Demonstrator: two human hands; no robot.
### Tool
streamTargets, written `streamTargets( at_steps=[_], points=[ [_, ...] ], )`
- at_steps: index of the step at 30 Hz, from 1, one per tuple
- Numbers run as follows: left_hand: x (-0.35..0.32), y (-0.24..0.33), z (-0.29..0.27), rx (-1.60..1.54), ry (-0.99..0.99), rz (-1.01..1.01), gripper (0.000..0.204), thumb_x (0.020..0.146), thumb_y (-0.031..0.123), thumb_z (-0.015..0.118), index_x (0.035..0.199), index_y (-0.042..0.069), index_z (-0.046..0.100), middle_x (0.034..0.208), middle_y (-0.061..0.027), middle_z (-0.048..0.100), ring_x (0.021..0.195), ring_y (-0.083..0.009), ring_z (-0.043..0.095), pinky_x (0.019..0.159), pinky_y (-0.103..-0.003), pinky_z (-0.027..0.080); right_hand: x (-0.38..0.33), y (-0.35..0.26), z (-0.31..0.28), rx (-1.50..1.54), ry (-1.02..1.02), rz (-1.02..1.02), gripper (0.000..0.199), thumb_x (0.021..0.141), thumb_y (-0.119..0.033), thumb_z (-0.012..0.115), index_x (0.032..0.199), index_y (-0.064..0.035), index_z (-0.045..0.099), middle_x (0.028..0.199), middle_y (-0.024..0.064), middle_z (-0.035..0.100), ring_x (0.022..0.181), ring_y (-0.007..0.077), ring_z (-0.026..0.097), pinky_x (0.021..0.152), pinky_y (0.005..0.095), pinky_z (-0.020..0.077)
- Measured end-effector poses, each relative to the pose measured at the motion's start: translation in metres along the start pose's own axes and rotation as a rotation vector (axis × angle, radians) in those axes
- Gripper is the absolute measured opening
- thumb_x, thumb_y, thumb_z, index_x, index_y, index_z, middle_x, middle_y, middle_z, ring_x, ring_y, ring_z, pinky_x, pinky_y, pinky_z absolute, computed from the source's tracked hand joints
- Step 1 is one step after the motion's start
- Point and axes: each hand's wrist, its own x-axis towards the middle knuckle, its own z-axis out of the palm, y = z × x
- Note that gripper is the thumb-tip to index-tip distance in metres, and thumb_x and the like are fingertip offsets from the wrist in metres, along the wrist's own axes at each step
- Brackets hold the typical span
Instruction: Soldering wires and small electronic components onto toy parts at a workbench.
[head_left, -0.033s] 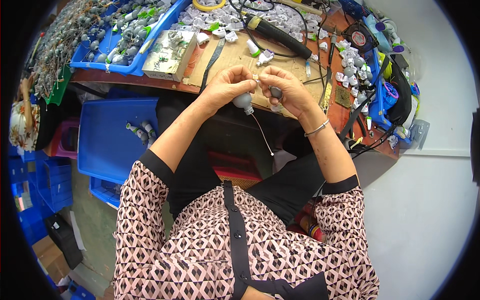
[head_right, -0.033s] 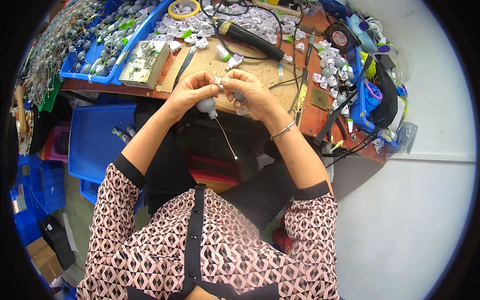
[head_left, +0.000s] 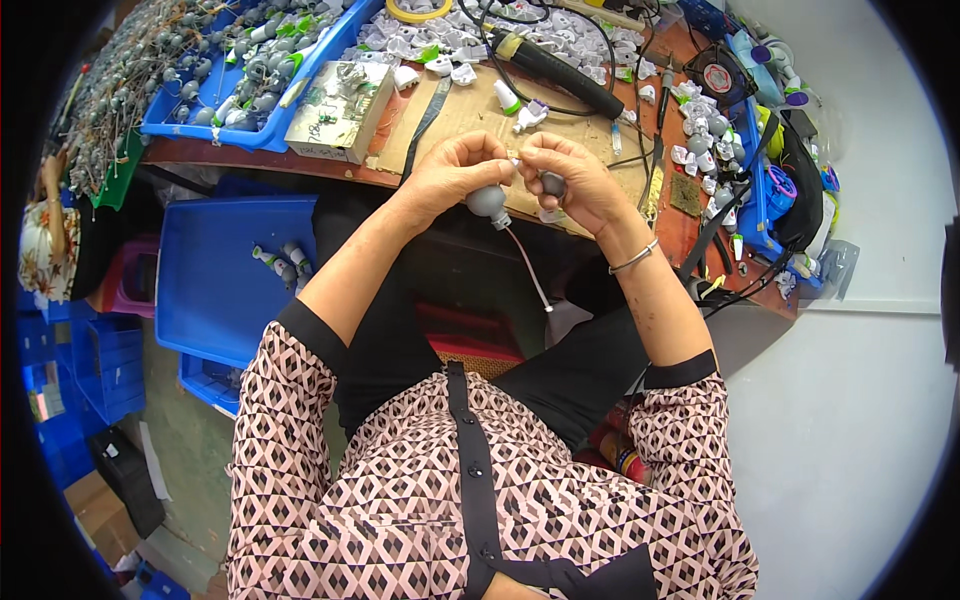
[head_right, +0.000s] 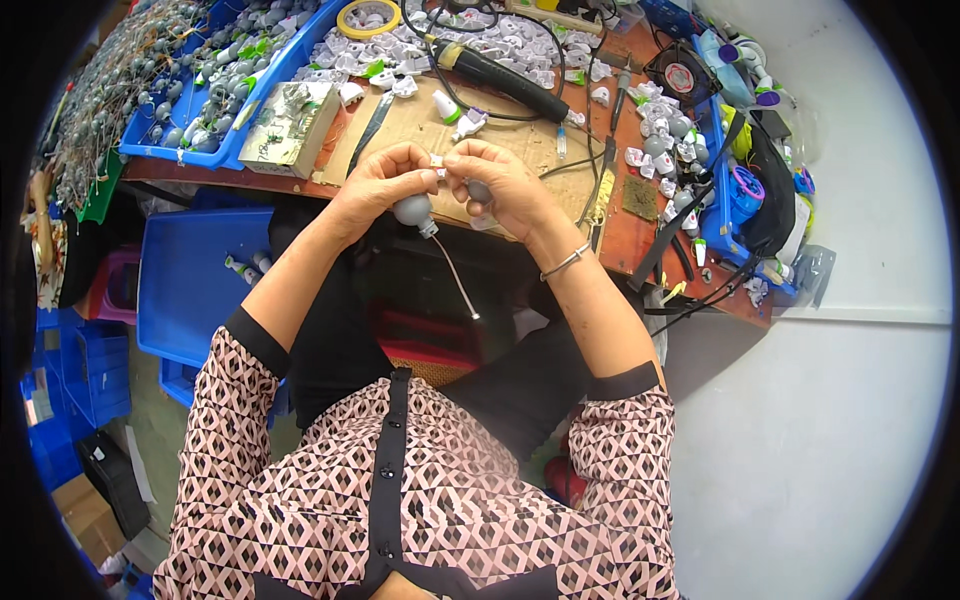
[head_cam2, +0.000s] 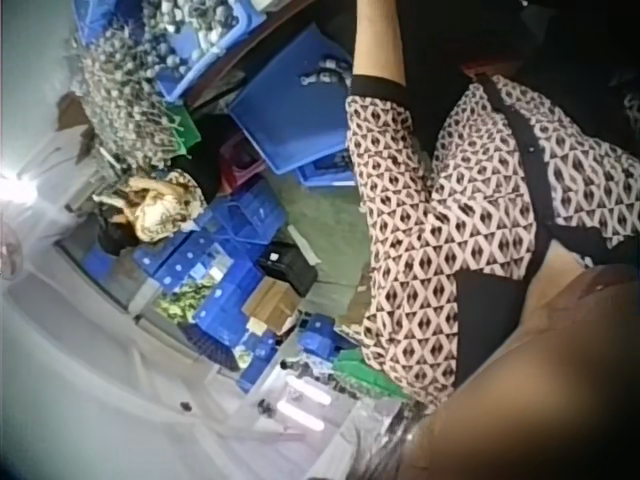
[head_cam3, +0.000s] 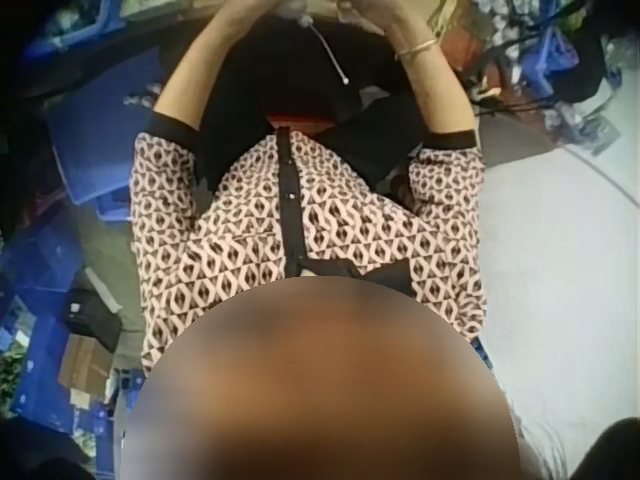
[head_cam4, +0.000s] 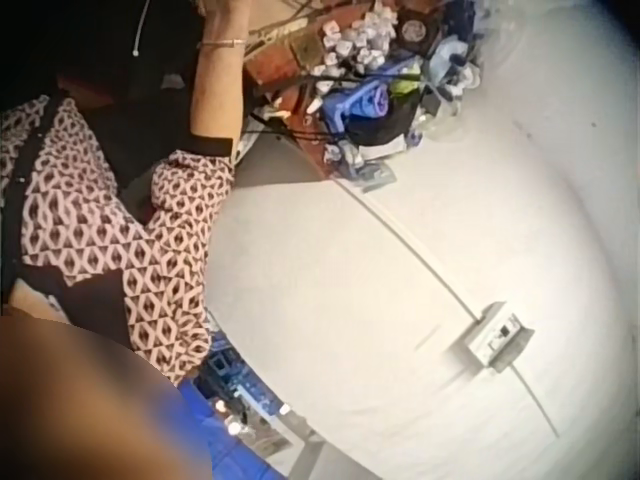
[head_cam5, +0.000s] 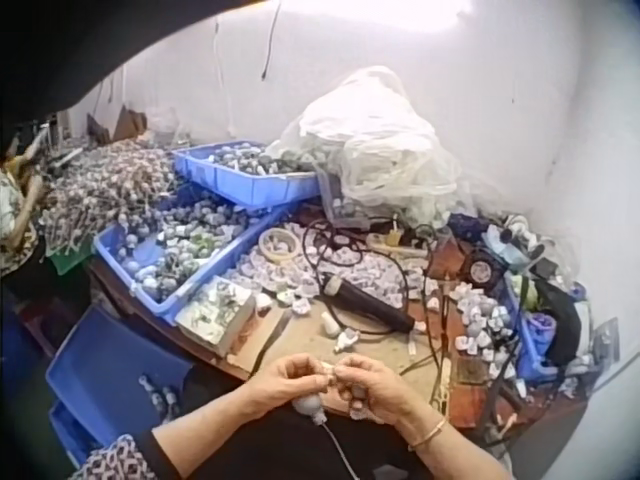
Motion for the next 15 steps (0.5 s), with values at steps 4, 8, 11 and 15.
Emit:
streamTargets(
  at_steps=[4,8,11,15],
  points=[
    [-0.004,0.007,-0.006,-0.248,-0.062,-0.138,0.022,0.102,0.025,0.055,0.108,0.006,0.064,0.097,-0.0031,0.069,0.088,-0.0089,0.063,0.080,-0.024,0.050,0.001,0.003,0.000,0.157,-0.020,0.009,0.013,0.098,-0.020,0.062,0.095,-0.0080,0.057,0.081,-0.0001,0.057,0.065,0.0049,0.054,0.044,0.0159,0.0400],
    [-0.005,0.002,-0.007,-0.273,-0.098,-0.162,0.020,0.100,0.024,0.059,0.109,0.007,0.065,0.096,-0.0026,0.070,0.085,-0.0076,0.064,0.072,-0.022,0.050,-0.001,0.008,0.005,0.169,-0.010,0.035,0.013,0.098,-0.020,0.061,0.095,-0.0077,0.057,0.082,-0.0001,0.057,0.066,0.0045,0.054,0.044,0.0152,0.0397],
    [-0.008,0.000,-0.007,-0.206,-0.096,-0.147,0.017,0.099,0.025,0.063,0.105,0.010,0.065,0.093,-0.0006,0.070,0.081,-0.0044,0.061,0.068,-0.020,0.046,-0.004,0.013,0.006,0.128,-0.019,-0.002,0.014,0.098,-0.020,0.062,0.095,-0.0079,0.057,0.079,-0.0004,0.057,0.064,0.0043,0.054,0.044,0.0159,0.0402],
    [-0.013,-0.007,-0.007,-0.090,-0.046,-0.184,0.016,0.096,0.029,0.068,0.099,0.014,0.065,0.088,0.0027,0.070,0.075,-0.0009,0.056,0.064,-0.018,0.038,-0.008,0.019,0.004,-0.058,0.032,-0.011,0.017,0.097,-0.024,0.065,0.096,-0.0086,0.058,0.075,-0.0028,0.056,0.061,0.0034,0.054,0.044,0.0170,0.0396]
  ],
)
